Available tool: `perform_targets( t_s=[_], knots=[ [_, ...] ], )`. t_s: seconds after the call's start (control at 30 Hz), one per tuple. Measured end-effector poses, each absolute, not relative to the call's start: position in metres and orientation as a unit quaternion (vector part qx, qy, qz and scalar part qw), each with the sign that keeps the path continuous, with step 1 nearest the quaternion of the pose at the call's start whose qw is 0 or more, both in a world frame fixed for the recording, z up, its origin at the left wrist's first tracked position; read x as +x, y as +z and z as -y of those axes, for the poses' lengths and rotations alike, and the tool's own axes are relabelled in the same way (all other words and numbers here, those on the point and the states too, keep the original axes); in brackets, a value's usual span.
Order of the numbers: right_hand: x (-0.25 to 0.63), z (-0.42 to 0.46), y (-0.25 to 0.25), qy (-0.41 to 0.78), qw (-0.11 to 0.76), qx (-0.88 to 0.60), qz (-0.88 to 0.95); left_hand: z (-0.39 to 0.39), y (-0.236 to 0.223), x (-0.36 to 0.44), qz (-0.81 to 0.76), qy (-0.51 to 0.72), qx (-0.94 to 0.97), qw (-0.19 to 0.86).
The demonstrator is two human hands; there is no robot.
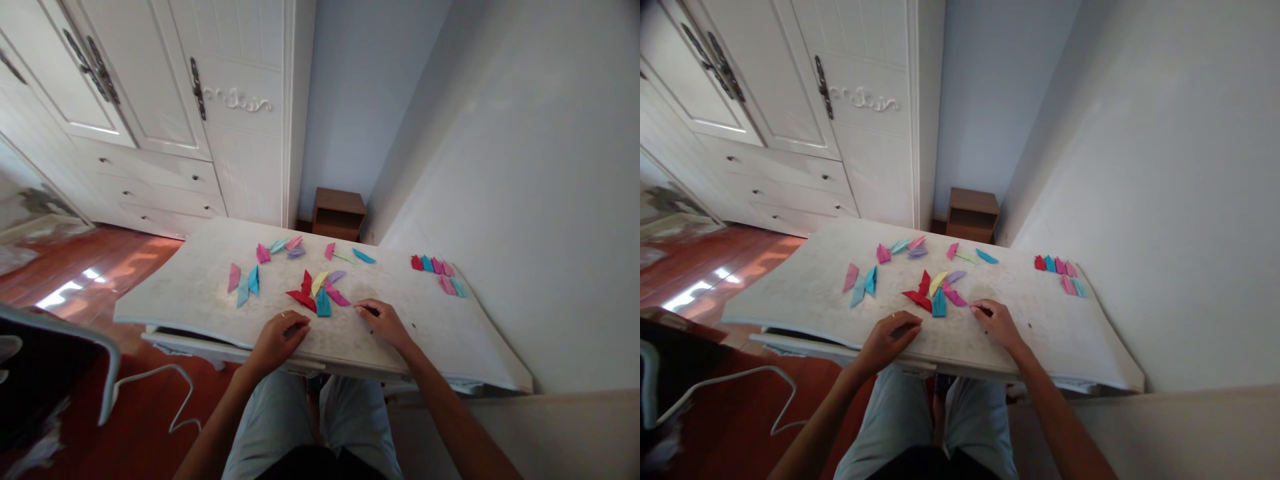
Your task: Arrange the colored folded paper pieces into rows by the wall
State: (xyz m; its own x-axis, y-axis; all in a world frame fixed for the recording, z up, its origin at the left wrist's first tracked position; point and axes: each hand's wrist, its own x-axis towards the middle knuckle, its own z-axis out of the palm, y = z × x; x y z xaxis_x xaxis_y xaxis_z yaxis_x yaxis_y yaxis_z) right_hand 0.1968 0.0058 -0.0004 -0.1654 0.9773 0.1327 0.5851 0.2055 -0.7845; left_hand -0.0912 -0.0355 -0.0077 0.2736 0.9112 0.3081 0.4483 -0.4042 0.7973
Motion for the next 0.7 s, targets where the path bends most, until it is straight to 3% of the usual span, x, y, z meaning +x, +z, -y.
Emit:
perform_targets(
  t_s=[0.27,0.43,0.57,0.7],
  knots=[
    [0.135,-0.061,0.031,0.31,0.298,-0.469,0.772,0.036,-0.006,-0.09,-0.456,0.433,0.715,0.306],
    [0.071,-0.114,0.047,0.244,0.268,-0.442,0.82,0.035,-0.008,-0.09,-0.454,0.45,0.707,0.303],
    [0.018,-0.158,0.055,0.112,0.162,-0.463,0.864,0.035,-0.01,-0.09,-0.459,0.444,0.709,0.299],
    [-0.014,-0.19,0.053,0.086,0.102,-0.47,0.873,0.035,-0.011,-0.09,-0.463,0.444,0.707,0.298]
  ],
)
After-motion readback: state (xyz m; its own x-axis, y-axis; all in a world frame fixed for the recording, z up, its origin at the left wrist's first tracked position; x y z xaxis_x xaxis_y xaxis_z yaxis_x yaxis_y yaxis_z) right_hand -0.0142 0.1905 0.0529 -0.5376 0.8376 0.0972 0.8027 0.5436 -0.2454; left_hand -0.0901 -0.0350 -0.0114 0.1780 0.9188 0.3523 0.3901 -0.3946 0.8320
